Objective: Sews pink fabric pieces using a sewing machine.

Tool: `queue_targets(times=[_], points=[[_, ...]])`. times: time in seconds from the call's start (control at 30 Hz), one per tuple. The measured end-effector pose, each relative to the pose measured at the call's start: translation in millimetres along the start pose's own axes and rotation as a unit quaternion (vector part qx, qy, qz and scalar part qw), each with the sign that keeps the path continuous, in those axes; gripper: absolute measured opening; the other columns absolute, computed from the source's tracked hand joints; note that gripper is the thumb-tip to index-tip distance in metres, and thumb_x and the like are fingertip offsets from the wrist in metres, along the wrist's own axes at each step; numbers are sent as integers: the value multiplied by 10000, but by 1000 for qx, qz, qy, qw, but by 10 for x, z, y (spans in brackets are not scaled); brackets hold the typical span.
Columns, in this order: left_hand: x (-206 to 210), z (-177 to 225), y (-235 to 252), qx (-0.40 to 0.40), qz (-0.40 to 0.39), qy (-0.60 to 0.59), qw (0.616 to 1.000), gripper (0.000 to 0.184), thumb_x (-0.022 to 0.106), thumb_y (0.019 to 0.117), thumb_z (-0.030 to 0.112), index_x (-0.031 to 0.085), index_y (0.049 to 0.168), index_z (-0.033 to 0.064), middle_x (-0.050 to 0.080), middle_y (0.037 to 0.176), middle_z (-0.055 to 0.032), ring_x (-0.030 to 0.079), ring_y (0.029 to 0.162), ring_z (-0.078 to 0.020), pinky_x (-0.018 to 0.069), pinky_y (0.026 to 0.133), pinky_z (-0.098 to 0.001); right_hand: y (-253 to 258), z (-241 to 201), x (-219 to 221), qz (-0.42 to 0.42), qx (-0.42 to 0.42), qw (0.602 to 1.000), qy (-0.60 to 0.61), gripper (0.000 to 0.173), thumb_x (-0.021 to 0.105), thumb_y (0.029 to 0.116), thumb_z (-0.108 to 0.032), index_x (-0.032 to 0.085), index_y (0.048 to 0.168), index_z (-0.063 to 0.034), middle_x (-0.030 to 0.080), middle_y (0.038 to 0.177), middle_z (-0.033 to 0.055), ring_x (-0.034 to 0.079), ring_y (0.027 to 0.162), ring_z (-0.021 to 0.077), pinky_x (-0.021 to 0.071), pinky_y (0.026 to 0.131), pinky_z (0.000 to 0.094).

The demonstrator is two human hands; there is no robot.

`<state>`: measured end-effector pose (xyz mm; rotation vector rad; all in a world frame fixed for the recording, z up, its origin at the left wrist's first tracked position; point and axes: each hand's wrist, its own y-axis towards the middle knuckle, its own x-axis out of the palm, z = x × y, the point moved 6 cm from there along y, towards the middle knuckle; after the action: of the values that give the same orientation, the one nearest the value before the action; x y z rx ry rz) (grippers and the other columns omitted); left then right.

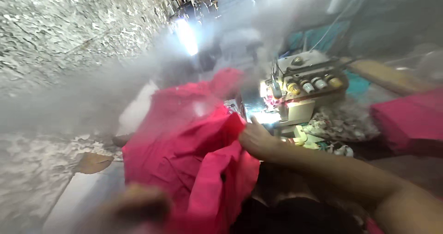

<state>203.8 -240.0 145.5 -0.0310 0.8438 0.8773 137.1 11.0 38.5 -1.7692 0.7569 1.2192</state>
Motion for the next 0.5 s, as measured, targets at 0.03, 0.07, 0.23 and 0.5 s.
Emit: queue_targets(times=[0.03, 0.07, 0.23, 0.5], points=[[-279, -166, 229, -16, 15, 134, 991, 175, 562, 1010, 187, 694, 925, 110, 664, 790, 47, 623, 709, 10, 547, 655, -195, -288, -75, 69, -57, -45, 996, 43, 164, 578, 978, 2, 656, 1016, 141, 661, 1029, 323, 626, 1037, 510, 419, 960, 690], [-479, -238, 506, -43, 72, 237, 968, 156, 586, 985, 93, 720, 974, 15, 695, 834, -75, 651, 740, -124, 561, 698, -349, -556, -137, 156, -106, -122, 982, 95, 187, 650, 965, -70, 667, 916, 109, 655, 887, 284, 652, 868, 462, 494, 794, 646], [-163, -331, 2020, 178, 235, 288, 911, 190, 635, 976, 117, 720, 1003, -51, 708, 1089, -231, 646, 1133, -319, 477, 1030, -438, -989, 360, 431, 98, -99, 936, 323, 202, 648, 983, -139, 674, 1038, 53, 680, 802, 208, 686, 752, 345, 542, 721, 562], [2035, -1524, 2763, -61, 106, 8, 992, 487, 586, 973, 1, 493, 1447, -69, 556, 1447, -251, 569, 1320, -373, 438, 1123, -493, -1634, 1081, 1753, 85, 95, 898, 421, 257, 603, 993, -71, 659, 1191, 83, 707, 977, 271, 699, 926, 396, 528, 863, 583]])
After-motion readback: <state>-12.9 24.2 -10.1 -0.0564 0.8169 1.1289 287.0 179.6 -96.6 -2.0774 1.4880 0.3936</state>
